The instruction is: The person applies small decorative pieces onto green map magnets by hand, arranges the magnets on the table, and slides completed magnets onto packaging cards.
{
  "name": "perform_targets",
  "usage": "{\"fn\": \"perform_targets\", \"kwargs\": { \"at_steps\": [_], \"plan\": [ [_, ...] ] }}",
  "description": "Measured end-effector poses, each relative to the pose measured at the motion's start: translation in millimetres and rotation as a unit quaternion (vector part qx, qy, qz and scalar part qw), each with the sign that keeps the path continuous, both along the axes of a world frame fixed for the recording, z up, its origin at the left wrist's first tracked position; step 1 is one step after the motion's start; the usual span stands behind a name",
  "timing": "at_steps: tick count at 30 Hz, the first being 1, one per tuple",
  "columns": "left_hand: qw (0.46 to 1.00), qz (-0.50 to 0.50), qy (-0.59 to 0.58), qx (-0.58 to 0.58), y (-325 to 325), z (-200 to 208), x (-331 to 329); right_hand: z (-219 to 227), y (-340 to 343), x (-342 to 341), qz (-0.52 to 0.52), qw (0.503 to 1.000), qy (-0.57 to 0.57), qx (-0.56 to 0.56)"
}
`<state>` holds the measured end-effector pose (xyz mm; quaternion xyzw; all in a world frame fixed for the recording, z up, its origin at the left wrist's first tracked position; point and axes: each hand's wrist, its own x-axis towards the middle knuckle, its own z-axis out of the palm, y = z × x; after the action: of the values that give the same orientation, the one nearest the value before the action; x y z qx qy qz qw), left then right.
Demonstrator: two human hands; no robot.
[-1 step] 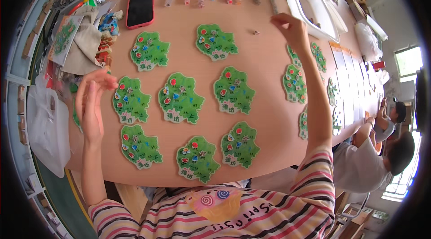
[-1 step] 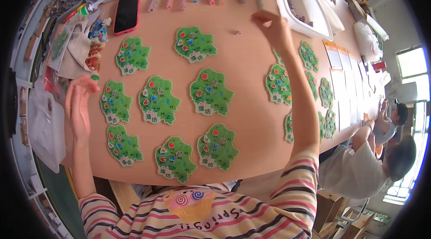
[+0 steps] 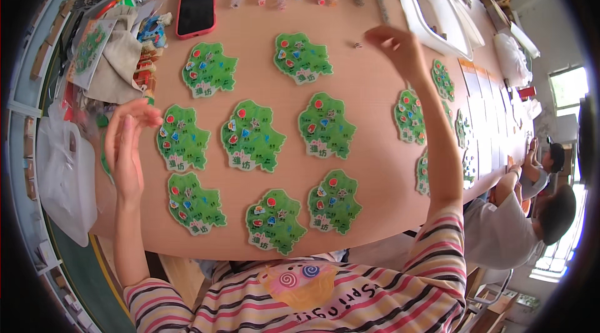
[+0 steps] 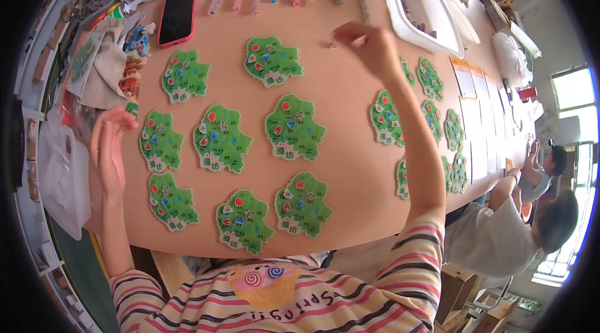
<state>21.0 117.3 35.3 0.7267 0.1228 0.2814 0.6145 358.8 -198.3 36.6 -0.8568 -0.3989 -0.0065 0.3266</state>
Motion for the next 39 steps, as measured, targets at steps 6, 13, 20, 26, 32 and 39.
{"fn": "perform_targets", "kwargs": {
  "at_steps": [6, 13, 20, 26, 32, 39],
  "plan": [
    [0.999, 0.025, 0.009, -0.031, 3.3, -19.2, -24.7, -1.3, 41.3, -101.0, 0.201, 0.963, 0.169, -0.058],
    [0.999, 0.012, 0.031, 0.021, -4.8, -17.6, -38.7, 9.3, 20.7, -103.9, 0.108, 0.988, 0.106, 0.011],
    [0.854, -0.227, 0.019, 0.469, -73.1, 3.0, 30.2, 4.0, -43.0, -130.3, 0.081, 0.985, 0.063, -0.139],
    [0.848, -0.233, 0.06, 0.473, -113.0, -32.8, 81.5, -17.1, -44.4, -139.4, 0.098, 0.986, 0.012, -0.133],
    [0.87, -0.236, 0.108, 0.42, -115.5, -39.0, 67.3, -11.3, -39.6, -129.7, 0.152, 0.978, 0.026, -0.143],
    [0.895, -0.179, 0.105, 0.395, -68.7, -6.5, 22.4, -2.8, -41.2, -126.0, 0.164, 0.975, 0.049, -0.141]
  ]
}}
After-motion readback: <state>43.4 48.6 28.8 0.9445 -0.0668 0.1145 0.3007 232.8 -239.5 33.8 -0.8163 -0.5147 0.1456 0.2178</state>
